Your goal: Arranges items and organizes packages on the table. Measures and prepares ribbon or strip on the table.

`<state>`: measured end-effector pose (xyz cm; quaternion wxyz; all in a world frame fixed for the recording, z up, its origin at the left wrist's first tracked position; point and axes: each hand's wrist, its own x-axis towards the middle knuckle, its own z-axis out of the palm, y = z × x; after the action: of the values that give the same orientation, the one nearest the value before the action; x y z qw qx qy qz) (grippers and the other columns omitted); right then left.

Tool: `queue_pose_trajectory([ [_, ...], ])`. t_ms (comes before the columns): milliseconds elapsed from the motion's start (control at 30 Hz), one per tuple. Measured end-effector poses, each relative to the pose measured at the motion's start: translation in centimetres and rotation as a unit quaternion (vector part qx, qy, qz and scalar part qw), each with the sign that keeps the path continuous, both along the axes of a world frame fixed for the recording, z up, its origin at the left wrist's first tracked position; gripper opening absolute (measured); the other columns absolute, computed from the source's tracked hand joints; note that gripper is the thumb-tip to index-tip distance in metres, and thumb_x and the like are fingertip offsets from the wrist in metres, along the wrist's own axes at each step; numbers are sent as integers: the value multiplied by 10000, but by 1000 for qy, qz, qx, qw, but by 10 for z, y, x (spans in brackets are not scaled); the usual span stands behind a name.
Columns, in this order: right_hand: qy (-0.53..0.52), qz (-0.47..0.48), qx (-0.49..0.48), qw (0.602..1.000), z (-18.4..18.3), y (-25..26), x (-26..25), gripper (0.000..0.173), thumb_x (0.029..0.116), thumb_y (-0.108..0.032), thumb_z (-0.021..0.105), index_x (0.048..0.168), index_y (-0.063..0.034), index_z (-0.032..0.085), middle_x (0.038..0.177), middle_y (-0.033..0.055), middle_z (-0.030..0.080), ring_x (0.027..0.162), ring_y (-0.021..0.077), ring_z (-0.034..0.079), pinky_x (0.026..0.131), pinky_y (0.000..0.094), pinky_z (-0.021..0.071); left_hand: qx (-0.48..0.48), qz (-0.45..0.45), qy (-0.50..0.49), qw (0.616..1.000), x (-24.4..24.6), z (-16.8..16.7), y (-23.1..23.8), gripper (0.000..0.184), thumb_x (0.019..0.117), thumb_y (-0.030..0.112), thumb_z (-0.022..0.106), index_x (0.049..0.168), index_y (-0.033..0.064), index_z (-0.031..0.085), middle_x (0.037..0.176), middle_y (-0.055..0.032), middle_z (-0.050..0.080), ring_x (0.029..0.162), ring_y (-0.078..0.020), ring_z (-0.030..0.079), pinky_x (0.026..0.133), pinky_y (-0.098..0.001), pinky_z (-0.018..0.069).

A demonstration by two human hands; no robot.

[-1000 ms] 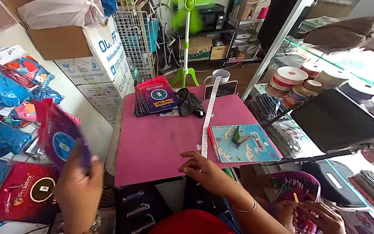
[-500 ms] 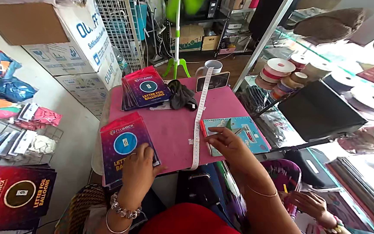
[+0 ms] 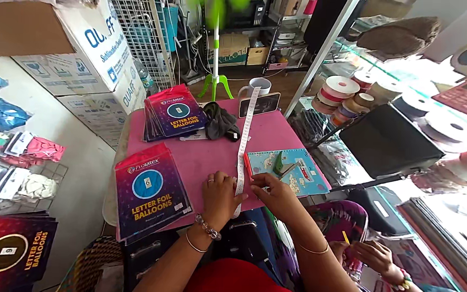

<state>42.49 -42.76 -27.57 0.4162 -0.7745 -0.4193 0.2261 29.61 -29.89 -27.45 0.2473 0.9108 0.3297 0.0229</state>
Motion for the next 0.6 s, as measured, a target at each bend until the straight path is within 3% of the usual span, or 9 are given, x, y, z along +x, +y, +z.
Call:
queue_pose_trajectory([
  [67, -14, 4, 6, 1000, -4, 1, -1, 313, 997, -219, 617, 1250, -37, 653, 1113, 79, 738, 1029, 165, 698, 899, 363, 562, -28, -4, -2, 1000, 0, 0, 4, 420, 909, 451, 731, 1138, 99, 739, 1338, -132, 597, 1315, -358, 474, 1071, -573, 336],
  [133, -30, 2, 23, 999, -7, 4, -4, 293, 984, -216, 638, 1217, -44, 684, 1125, 87, 728, 1079, 217, 669, 937, 416, 536, -69, -7, -39, 997, -3, 1, 7, 381, 956, 389, 689, 1152, 64, 718, 1271, -136, 643, 1260, -333, 539, 1073, -574, 353],
  [200, -36, -1, 51, 998, -10, 7, -9, 305, 976, -224, 649, 1225, -54, 694, 1153, 83, 722, 1121, 244, 639, 962, 444, 506, -141, 0, -115, 983, -6, -1, 8, 338, 981, 309, 667, 1151, 16, 664, 1068, -124, 694, 1024, -249, 656, 951, -485, 490],
  [267, -30, -6, 88, 996, -15, 10, -14, 345, 977, -231, 644, 1274, -56, 660, 1144, 57, 736, 1098, 202, 659, 933, 399, 523, -238, 12, -186, 953, -9, -2, 7, 288, 993, 214, 661, 1183, 0, 625, 1017, -99, 702, 904, -146, 691, 866, -342, 568],
  [400, -13, -14, 163, 986, -18, 13, -18, 310, 967, -174, 653, 1242, -31, 647, 1081, 44, 742, 1024, 108, 689, 880, 283, 558, -339, 28, -240, 909, -14, 5, 5, 249, 985, 109, 662, 1198, -16, 634, 1035, -66, 715, 888, -63, 692, 838, -236, 574],
  [500, -21, -18, 176, 984, -17, 12, -18, 266, 955, -167, 660, 1191, -53, 704, 1075, 30, 750, 1043, 113, 677, 895, 292, 541, -358, 42, -254, 898, -15, 7, 3, 224, 977, 55, 653, 1185, -26, 639, 1026, -65, 723, 882, -66, 700, 820, -236, 582],
  [600, -45, -31, 202, 978, -18, 13, -20, 311, 927, -147, 689, 1224, -52, 688, 1102, 37, 747, 1071, 133, 666, 901, 314, 529, -374, 59, -272, 885, -16, 6, 3, 246, 972, 42, 656, 1206, -19, 612, 1005, -63, 730, 845, -81, 707, 776, -249, 590],
])
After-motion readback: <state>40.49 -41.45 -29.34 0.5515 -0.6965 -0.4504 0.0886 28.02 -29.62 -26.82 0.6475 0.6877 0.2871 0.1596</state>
